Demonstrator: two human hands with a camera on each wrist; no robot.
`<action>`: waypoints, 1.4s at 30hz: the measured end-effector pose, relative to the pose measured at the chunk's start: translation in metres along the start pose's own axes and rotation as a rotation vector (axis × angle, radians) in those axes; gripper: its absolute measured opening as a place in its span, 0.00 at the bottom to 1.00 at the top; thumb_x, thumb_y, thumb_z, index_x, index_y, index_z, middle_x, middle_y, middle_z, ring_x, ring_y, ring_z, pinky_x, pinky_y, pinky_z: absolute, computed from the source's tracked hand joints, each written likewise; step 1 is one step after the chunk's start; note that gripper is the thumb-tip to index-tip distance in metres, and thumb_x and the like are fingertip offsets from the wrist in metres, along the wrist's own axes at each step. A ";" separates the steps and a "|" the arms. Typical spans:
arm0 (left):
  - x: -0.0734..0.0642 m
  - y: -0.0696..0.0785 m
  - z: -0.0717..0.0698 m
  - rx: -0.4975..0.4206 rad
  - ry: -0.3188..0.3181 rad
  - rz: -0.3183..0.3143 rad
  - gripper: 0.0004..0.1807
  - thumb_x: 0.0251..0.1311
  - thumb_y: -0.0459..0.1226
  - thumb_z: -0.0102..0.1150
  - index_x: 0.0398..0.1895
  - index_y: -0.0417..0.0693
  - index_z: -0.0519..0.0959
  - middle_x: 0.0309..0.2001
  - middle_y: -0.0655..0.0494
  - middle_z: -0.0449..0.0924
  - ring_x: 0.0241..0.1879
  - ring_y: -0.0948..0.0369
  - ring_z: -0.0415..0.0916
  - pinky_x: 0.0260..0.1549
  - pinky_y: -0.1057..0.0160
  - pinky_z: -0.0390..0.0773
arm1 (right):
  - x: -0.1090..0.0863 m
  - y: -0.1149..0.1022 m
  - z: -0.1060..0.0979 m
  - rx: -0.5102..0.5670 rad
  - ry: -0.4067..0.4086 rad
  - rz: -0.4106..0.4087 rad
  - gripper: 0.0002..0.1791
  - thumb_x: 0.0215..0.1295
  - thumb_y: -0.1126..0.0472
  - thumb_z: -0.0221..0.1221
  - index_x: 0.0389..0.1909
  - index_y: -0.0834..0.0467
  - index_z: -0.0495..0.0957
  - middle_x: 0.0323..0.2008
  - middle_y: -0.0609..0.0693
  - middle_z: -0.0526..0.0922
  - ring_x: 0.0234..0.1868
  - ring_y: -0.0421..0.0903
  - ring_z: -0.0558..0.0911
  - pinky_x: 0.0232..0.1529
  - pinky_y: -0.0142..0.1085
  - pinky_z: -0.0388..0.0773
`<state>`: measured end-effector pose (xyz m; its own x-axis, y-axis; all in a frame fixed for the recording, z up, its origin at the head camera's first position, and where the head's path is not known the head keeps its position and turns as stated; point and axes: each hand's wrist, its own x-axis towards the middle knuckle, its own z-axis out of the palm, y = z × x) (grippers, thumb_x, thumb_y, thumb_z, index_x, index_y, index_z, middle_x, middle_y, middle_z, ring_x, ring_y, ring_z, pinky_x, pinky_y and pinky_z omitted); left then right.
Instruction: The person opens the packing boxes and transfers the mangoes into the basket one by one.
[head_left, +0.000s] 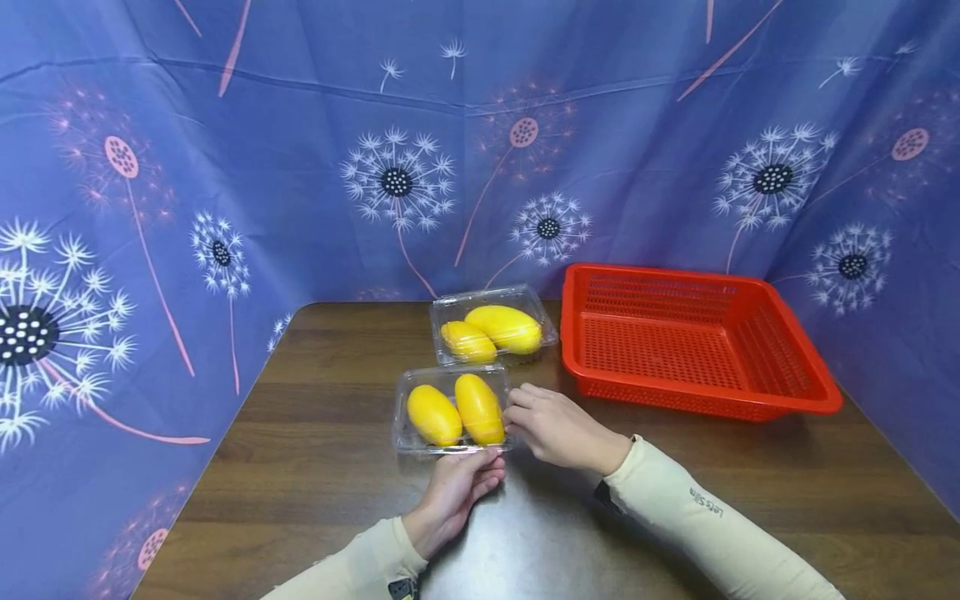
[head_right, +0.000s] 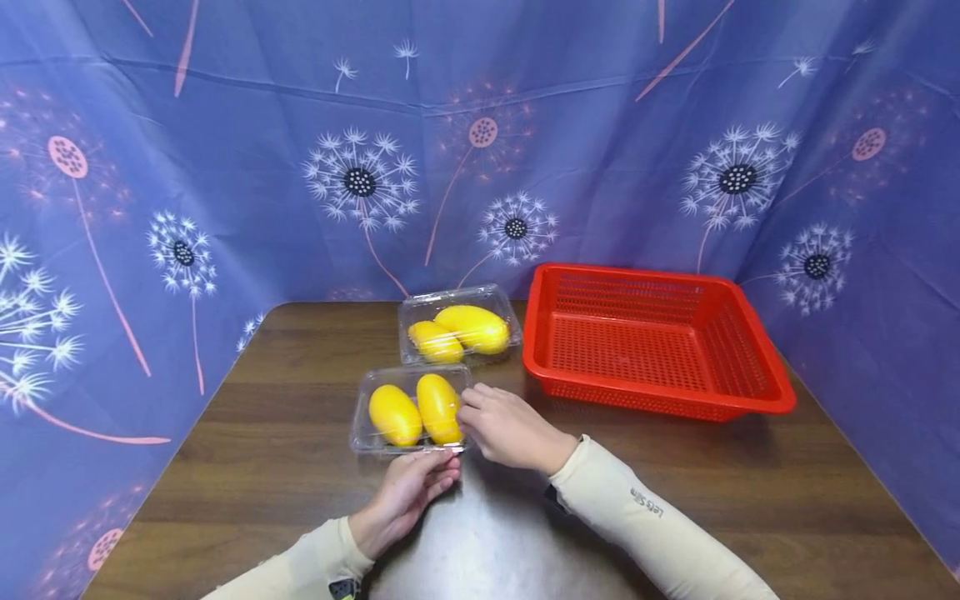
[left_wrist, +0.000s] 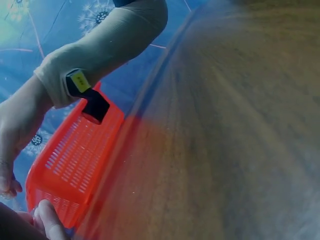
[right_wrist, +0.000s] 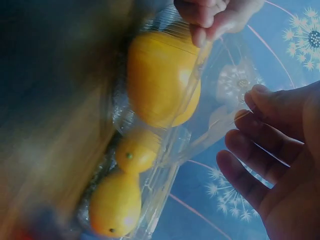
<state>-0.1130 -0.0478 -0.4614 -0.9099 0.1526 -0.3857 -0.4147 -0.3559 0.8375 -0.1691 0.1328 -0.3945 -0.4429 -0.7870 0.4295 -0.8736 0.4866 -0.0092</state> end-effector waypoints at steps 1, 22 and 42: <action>-0.001 0.001 0.000 -0.004 -0.005 0.001 0.16 0.63 0.33 0.57 0.48 0.28 0.78 0.25 0.60 0.83 0.27 0.69 0.81 0.33 0.72 0.83 | -0.001 0.000 0.001 0.002 0.008 -0.002 0.05 0.56 0.64 0.67 0.34 0.55 0.82 0.30 0.44 0.74 0.34 0.41 0.73 0.38 0.31 0.75; -0.010 0.015 -0.025 -0.089 0.013 -0.051 0.13 0.66 0.38 0.56 0.43 0.34 0.76 0.26 0.58 0.83 0.27 0.67 0.83 0.35 0.71 0.84 | -0.004 0.001 0.011 0.054 0.084 -0.028 0.05 0.57 0.63 0.66 0.34 0.55 0.82 0.31 0.43 0.75 0.34 0.40 0.73 0.36 0.31 0.75; -0.017 0.018 -0.036 -0.089 0.102 -0.027 0.06 0.67 0.39 0.54 0.35 0.46 0.75 0.24 0.62 0.80 0.26 0.69 0.77 0.31 0.74 0.79 | -0.009 0.003 0.015 0.082 0.135 -0.026 0.06 0.55 0.63 0.67 0.34 0.55 0.82 0.31 0.43 0.76 0.34 0.40 0.72 0.36 0.30 0.75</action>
<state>-0.1046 -0.0899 -0.4531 -0.8909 0.0701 -0.4488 -0.4324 -0.4337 0.7906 -0.1709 0.1352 -0.4121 -0.3934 -0.7380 0.5483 -0.9004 0.4297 -0.0676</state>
